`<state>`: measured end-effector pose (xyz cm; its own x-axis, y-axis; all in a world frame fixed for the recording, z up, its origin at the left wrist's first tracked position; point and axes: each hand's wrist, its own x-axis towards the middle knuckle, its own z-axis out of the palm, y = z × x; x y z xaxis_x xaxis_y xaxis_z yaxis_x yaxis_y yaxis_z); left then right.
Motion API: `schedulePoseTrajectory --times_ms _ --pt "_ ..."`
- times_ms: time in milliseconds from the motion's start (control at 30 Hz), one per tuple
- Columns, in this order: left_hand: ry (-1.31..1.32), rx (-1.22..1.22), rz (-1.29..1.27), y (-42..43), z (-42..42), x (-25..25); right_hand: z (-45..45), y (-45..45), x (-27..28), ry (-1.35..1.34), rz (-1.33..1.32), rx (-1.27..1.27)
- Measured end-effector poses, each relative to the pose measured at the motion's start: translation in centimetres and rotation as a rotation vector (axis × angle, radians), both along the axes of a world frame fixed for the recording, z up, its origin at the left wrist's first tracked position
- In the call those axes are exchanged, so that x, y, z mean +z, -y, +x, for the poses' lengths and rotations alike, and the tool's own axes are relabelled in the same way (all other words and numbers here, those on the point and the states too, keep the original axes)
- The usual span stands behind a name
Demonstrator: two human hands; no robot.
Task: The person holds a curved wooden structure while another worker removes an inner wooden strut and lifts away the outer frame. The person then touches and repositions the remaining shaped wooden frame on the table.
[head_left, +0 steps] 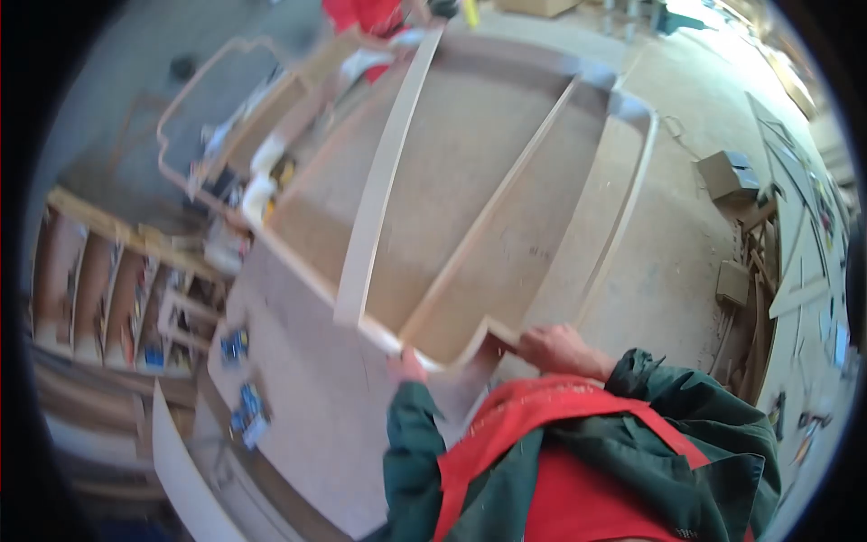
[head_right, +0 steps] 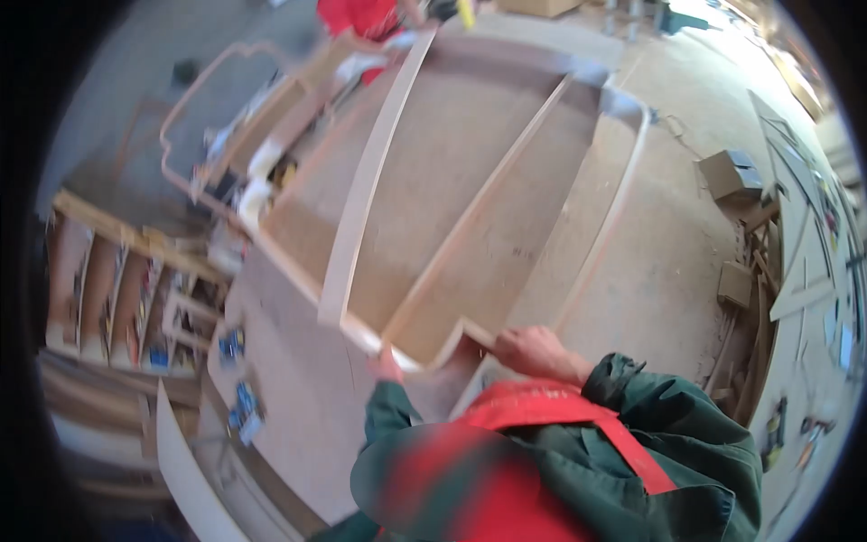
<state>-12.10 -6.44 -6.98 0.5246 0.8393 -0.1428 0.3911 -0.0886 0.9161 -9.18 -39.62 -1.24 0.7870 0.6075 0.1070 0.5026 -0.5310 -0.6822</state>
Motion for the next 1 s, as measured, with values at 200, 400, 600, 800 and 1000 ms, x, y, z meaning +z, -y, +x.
schedulePoseTrajectory --times_ms 200,400,600,800,1000 --pt "-0.113 -0.006 -0.022 7.7 -2.9 -2.9 -2.0 6.4 0.6 0.036 -0.029 0.055" --pt "-0.144 0.021 -0.001 7.8 -2.9 -1.3 -1.8 6.3 0.3 0.109 0.093 0.1" --pt "-0.083 -0.04 0.091 6.8 -2.8 -0.4 -1.9 6.7 -0.2 0.083 0.091 0.129" --pt "0.157 0.106 -0.255 -2.4 0.9 -0.6 -2.3 7.0 -0.1 0.023 0.062 0.07" --pt "0.239 0.144 -0.53 -4.9 2.0 -0.1 -2.2 6.9 -0.3 0.052 0.08 0.109"
